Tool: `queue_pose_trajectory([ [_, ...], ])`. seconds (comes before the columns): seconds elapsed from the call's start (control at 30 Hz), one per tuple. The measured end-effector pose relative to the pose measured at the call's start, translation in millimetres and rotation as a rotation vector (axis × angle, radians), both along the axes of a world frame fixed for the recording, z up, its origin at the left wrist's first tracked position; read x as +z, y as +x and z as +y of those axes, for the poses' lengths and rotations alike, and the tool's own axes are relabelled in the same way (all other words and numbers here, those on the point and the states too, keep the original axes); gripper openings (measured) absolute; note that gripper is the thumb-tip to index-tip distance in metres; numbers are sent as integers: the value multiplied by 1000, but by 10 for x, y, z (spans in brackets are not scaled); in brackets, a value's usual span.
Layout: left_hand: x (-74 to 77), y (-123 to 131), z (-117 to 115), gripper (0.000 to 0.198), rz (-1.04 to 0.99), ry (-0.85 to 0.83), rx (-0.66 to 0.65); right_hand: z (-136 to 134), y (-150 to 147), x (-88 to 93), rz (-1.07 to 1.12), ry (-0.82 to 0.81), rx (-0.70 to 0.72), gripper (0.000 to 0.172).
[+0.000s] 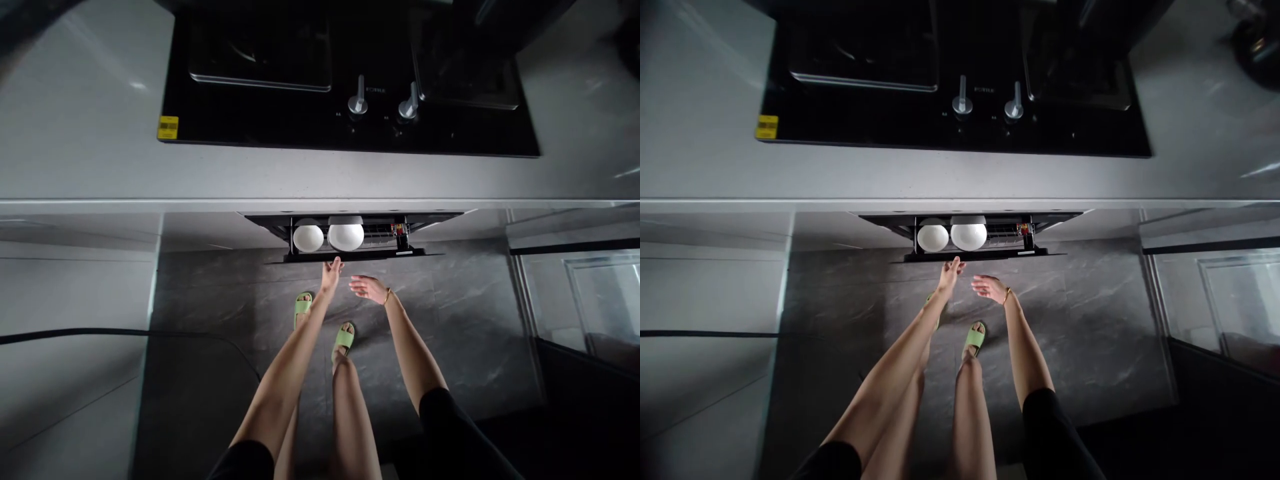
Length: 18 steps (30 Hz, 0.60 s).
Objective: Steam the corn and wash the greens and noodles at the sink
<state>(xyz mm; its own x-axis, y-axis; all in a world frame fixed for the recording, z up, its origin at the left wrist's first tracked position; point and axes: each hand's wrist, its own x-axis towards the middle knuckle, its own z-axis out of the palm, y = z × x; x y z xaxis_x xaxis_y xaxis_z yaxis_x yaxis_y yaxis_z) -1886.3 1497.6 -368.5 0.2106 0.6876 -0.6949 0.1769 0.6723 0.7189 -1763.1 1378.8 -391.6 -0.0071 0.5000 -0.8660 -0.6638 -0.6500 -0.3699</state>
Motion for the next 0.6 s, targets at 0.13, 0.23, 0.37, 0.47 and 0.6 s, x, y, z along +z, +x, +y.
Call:
queue_pose_trajectory([
  [0.13,-80,102,297,15,-97,76,15,411,131,-490,11,-51,-422,16],
  [0.23,-140,156,554,17,-105,140,21,781,201,-845,56,-36,-586,15],
  [0.37,-159,227,821,5,-145,231,-4,1231,239,-1251,81,-10,-670,7],
  [0.47,-204,258,854,7,-177,277,-45,1471,282,-1487,67,-20,-805,7],
  [0.6,-427,263,769,22,-130,244,-11,1611,380,-1711,78,-48,-912,11],
])
